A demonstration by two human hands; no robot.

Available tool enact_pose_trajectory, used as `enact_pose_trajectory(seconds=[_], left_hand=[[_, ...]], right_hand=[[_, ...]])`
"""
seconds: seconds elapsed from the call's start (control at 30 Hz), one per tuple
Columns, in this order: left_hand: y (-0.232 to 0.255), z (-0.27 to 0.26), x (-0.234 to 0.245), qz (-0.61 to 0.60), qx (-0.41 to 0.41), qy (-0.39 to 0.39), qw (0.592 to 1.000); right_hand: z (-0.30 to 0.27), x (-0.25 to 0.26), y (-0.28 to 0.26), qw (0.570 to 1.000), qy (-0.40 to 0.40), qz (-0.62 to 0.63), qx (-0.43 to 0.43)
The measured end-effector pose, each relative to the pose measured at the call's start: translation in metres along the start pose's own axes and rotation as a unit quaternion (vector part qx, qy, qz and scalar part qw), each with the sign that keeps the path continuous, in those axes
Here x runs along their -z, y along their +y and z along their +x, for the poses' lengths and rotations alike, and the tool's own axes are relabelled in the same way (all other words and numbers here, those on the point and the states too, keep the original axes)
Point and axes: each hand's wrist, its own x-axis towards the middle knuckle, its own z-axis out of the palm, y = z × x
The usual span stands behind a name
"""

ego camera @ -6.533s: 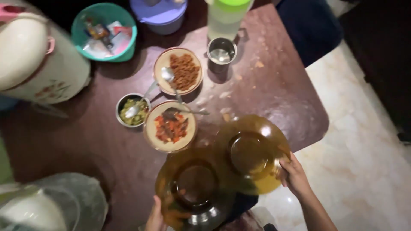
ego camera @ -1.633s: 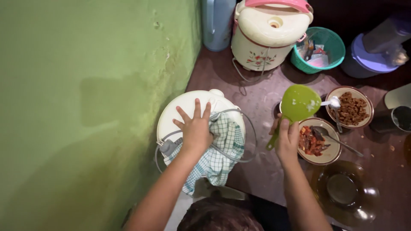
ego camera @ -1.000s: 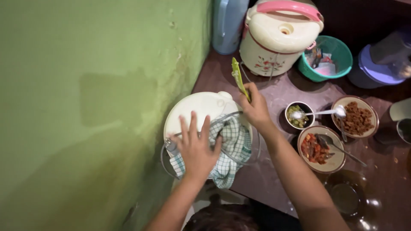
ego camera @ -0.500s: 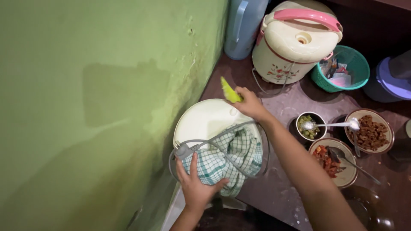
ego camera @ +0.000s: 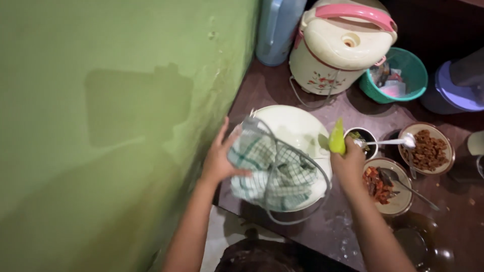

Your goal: Serving rice from a rice cooker onto plates and placing them on a dining table

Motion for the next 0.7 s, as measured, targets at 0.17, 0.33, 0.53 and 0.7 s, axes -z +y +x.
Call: enact_pose_trajectory(seconds=[0.17, 0.33, 0.53, 0.7], left_hand=[[-0.032, 0.086, -0.015, 0.035, 0.037, 0.028, 0.998], [-0.007, 0.147, -0.009, 0.004, 0.17, -0.115, 0.979], [0.049, 0.145, 0.014, 0.126, 0.161, -0.163, 0.965], [0.103, 0.091, 0.034, 0.073, 0.135, -0.104, 0.983]], right_hand=[[-0.057, 0.007, 0.077, 0.996, 0.035, -0.023, -0.083], [-0.149, -0.002, 0.085, 0.986, -0.012, 0.081, -0.146], [-0.219, -0.042, 0.059, 0.973, -0.124, 0.193, -0.012], [-0.22, -0.052, 0.019, 0.963, -0.175, 0.197, 0.053]])
